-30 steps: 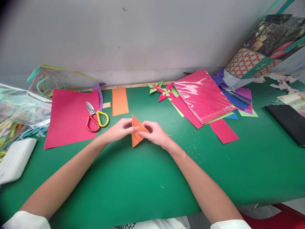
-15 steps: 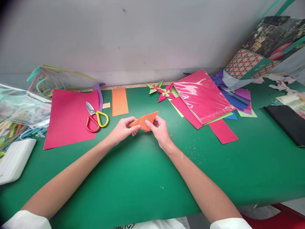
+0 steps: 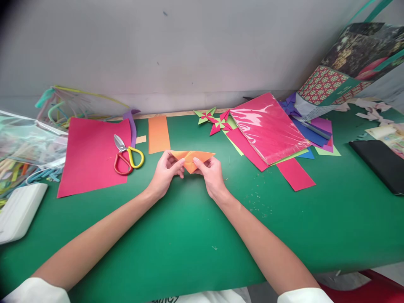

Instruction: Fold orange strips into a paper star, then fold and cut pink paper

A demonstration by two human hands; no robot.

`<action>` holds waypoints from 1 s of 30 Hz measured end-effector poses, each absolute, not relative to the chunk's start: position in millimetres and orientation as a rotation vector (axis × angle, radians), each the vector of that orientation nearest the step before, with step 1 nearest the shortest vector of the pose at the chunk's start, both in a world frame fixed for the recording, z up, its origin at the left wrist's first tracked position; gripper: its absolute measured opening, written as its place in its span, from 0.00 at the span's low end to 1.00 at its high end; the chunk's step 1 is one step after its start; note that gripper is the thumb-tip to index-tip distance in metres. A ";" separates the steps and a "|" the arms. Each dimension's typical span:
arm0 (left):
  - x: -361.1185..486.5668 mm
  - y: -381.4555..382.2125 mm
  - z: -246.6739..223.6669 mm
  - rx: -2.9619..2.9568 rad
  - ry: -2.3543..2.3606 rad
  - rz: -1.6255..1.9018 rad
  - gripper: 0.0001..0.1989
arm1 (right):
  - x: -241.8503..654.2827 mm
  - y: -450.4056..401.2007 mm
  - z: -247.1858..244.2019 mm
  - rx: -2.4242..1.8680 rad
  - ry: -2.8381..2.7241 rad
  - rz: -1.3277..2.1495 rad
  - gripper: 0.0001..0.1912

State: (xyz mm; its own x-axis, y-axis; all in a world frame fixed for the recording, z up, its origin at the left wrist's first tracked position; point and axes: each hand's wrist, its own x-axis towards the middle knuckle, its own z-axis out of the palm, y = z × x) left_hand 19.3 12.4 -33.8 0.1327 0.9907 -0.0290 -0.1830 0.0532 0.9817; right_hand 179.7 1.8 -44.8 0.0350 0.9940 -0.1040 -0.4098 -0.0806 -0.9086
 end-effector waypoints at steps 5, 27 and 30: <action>23.5 1.8 -33.4 1.300 1.021 1.240 0.16 | 175.9 0.1 -47.1 -0.974 -0.818 1.421 0.19; 17.3 7.4 -39.4 1.193 0.994 1.204 0.16 | 182.9 2.0 -39.8 -1.029 -0.952 1.411 0.20; 17.2 8.0 -39.2 1.188 0.982 1.210 0.16 | 183.0 1.9 -41.0 -1.014 -0.950 1.413 0.19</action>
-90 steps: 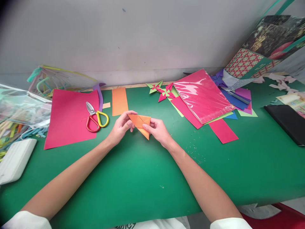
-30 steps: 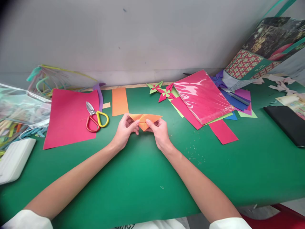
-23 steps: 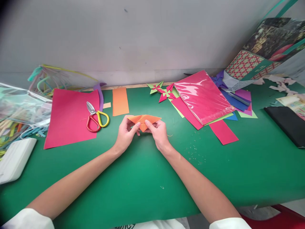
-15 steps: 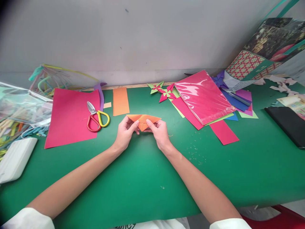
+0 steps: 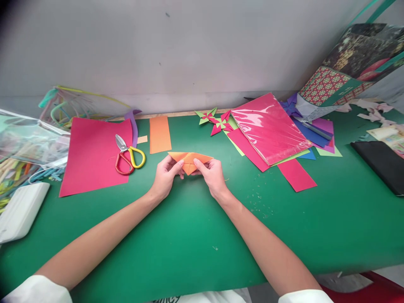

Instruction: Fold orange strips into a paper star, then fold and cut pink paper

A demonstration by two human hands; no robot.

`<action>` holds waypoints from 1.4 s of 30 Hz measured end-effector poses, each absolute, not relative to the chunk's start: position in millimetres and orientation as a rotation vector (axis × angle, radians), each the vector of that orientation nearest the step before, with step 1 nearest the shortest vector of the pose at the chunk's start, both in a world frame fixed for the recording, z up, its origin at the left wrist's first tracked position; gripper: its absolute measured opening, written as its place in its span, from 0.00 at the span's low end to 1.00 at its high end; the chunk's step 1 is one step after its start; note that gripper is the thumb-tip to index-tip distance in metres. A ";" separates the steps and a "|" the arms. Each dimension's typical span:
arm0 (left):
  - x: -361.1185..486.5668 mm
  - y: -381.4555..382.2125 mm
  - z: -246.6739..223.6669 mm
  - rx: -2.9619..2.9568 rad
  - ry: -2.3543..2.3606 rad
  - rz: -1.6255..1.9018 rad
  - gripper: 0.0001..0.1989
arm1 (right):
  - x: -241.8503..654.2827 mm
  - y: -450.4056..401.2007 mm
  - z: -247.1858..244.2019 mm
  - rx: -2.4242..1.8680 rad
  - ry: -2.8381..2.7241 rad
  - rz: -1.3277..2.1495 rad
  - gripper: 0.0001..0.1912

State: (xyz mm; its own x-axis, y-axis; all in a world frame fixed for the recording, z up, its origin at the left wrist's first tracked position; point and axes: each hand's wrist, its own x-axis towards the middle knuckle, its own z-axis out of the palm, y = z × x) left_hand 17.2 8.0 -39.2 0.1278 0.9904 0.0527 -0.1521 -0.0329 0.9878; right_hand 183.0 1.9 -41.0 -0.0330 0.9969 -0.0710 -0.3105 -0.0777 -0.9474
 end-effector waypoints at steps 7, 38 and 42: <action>17.7 7.6 -37.2 1.186 1.015 1.215 0.16 | 183.8 2.6 -44.2 -1.045 -0.956 1.408 0.21; -23.9 37.6 5.2 2.080 1.069 0.518 0.13 | 196.1 7.0 -47.4 -1.075 -1.242 1.570 0.20; -31.9 43.6 6.6 2.074 1.040 0.463 0.09 | 196.6 8.1 -48.4 -1.059 -1.187 1.605 0.20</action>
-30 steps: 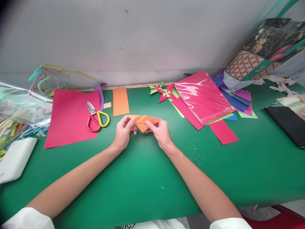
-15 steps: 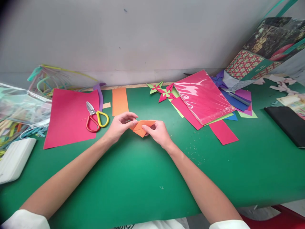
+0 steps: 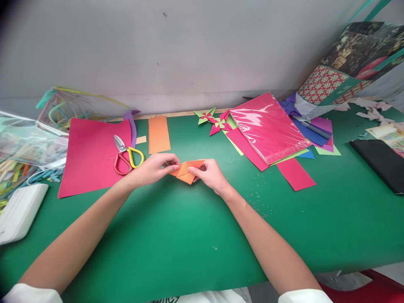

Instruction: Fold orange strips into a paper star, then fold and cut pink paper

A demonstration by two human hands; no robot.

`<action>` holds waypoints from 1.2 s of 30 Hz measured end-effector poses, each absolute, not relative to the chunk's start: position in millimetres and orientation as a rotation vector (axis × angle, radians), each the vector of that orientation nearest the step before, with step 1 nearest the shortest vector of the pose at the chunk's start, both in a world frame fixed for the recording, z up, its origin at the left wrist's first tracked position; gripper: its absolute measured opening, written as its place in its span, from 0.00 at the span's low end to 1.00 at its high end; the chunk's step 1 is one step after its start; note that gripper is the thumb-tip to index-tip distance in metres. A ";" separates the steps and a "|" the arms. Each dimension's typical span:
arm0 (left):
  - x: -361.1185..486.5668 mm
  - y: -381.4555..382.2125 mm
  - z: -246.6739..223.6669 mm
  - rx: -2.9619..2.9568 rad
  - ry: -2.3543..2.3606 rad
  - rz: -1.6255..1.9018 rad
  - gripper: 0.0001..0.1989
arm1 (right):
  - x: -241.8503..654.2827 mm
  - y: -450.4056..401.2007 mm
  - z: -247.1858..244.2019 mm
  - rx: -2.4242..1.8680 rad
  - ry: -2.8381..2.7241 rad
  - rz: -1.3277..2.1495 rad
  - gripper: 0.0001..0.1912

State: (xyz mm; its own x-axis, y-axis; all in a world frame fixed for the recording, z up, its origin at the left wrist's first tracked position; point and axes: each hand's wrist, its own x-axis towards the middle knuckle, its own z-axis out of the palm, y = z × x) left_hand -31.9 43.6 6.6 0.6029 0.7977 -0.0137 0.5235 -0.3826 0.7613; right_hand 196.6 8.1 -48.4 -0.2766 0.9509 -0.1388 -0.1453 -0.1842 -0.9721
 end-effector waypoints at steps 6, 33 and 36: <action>-52.8 57.6 8.6 2.217 1.080 0.435 0.08 | 199.7 10.1 -46.7 -1.061 -1.142 1.598 0.21; -11.5 29.7 2.4 1.809 1.235 0.691 0.17 | 192.0 -3.0 -34.2 -1.148 -1.982 0.249 0.20; -11.2 28.6 2.5 1.889 1.241 0.685 0.17 | 191.9 -2.9 -33.7 -1.150 -1.909 0.343 0.18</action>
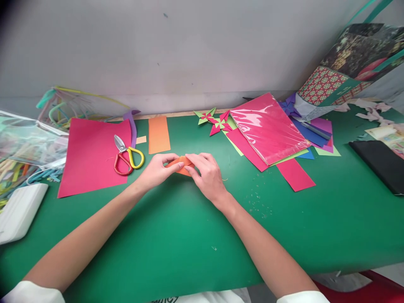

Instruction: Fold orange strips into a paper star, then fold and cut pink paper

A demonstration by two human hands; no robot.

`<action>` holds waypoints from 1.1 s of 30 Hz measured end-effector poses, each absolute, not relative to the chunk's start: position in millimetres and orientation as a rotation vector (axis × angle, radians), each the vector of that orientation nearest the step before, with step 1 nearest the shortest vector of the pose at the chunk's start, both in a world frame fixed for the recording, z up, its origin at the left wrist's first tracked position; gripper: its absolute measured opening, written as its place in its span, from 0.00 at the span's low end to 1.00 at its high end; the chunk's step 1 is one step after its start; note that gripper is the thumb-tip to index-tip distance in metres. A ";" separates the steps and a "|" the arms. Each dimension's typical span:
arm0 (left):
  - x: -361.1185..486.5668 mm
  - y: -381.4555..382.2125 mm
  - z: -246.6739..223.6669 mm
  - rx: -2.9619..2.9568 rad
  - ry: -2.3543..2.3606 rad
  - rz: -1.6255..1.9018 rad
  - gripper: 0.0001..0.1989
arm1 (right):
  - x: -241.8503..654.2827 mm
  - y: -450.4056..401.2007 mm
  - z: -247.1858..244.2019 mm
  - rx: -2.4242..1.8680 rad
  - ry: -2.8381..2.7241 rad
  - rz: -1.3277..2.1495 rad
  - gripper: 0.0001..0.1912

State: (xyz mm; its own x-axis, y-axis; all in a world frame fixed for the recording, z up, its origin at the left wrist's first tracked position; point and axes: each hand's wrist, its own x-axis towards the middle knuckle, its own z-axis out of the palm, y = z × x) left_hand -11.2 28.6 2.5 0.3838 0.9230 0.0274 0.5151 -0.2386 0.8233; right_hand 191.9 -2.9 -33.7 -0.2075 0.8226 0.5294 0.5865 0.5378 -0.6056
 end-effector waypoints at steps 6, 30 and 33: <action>-11.2 24.9 12.6 2.052 1.194 0.639 0.13 | 195.7 -0.5 -30.2 -1.130 -1.759 0.599 0.11; -20.9 33.2 14.0 2.018 1.196 0.643 0.12 | 197.5 6.9 -39.4 -1.097 -1.241 1.379 0.15; -20.4 34.3 12.5 1.939 1.215 0.675 0.12 | 196.6 7.9 -41.3 -1.095 -1.245 1.267 0.19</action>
State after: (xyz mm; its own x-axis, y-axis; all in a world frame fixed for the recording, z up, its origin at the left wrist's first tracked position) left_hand -20.4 34.3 12.5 0.4137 0.9091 0.0483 0.5210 -0.2800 0.8063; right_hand 196.6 7.9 -41.3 -0.0819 0.9957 0.0436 -0.0610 0.0386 -0.9974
